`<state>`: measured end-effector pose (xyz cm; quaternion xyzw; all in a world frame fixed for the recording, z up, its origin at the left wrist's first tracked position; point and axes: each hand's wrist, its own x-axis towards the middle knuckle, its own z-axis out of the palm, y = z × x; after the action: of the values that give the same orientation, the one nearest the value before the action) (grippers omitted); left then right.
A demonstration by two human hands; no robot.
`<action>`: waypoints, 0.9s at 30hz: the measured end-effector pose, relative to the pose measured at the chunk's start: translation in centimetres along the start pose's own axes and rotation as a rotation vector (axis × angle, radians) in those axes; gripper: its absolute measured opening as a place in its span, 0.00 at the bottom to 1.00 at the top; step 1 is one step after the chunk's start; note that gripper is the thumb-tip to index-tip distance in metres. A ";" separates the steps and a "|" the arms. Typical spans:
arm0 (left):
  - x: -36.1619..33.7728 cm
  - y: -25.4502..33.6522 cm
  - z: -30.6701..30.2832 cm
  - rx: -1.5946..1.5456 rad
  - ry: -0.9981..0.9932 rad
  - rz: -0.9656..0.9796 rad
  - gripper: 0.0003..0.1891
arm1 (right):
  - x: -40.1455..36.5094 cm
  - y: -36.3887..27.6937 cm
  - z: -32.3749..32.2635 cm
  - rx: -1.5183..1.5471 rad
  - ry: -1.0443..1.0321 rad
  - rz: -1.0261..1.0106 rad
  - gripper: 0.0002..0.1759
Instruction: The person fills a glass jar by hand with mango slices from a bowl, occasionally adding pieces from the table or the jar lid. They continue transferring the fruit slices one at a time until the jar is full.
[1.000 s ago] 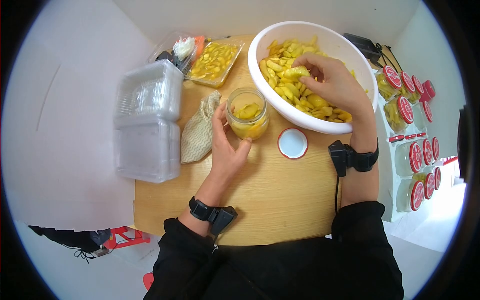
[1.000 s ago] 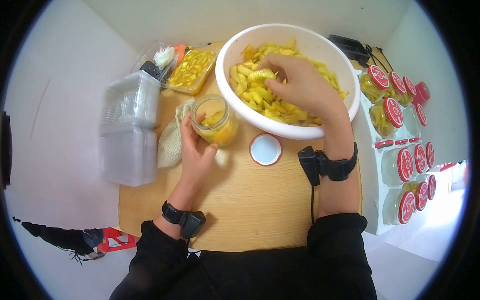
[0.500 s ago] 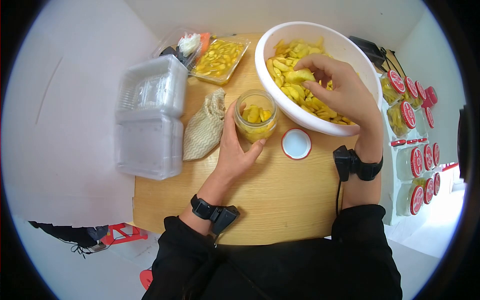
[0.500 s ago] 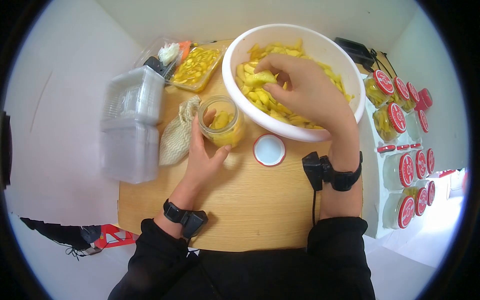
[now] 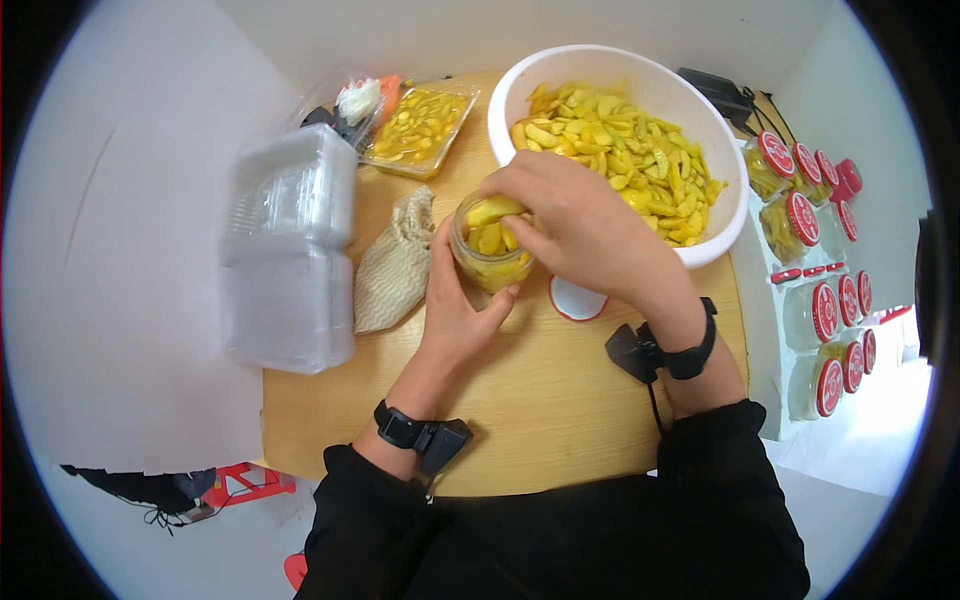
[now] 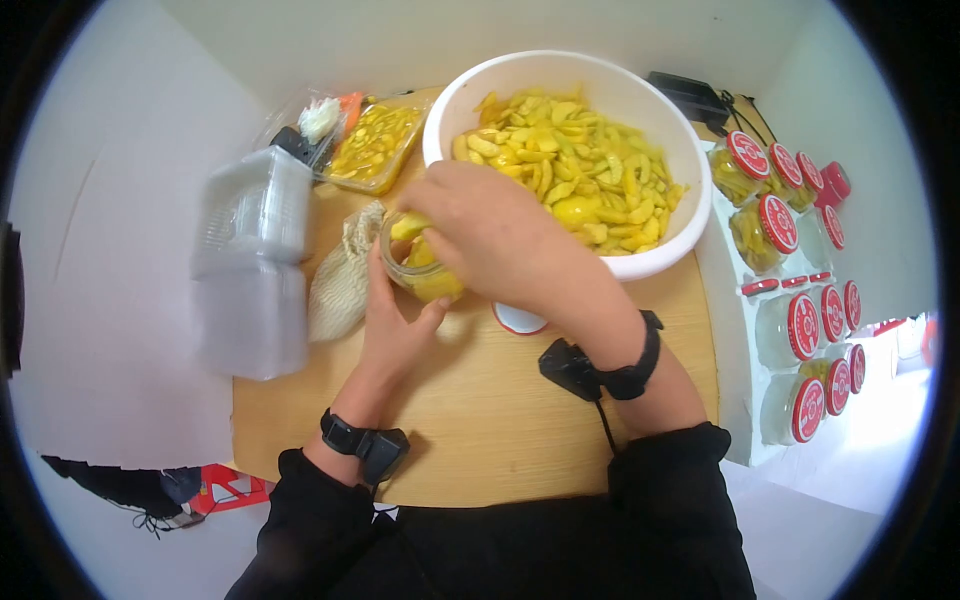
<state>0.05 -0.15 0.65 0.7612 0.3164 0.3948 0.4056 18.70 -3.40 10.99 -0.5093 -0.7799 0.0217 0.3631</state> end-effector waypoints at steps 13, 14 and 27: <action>0.0 -0.5 0.1 -0.072 -0.004 -0.022 0.49 | 0.1 0.3 -0.2 0.168 -0.026 0.009 0.12; -0.1 -0.6 0.1 -0.062 -0.006 -0.026 0.49 | 0.1 0.5 -0.7 0.181 0.000 0.038 0.12; -0.2 -1.2 0.0 -0.023 -0.016 -0.021 0.51 | -3.0 7.0 -9.0 -0.088 -0.076 0.518 0.11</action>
<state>-0.22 0.24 -0.47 0.7562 0.3167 0.3882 0.4210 30.07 -5.53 13.15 -0.7060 -0.6369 0.0989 0.2935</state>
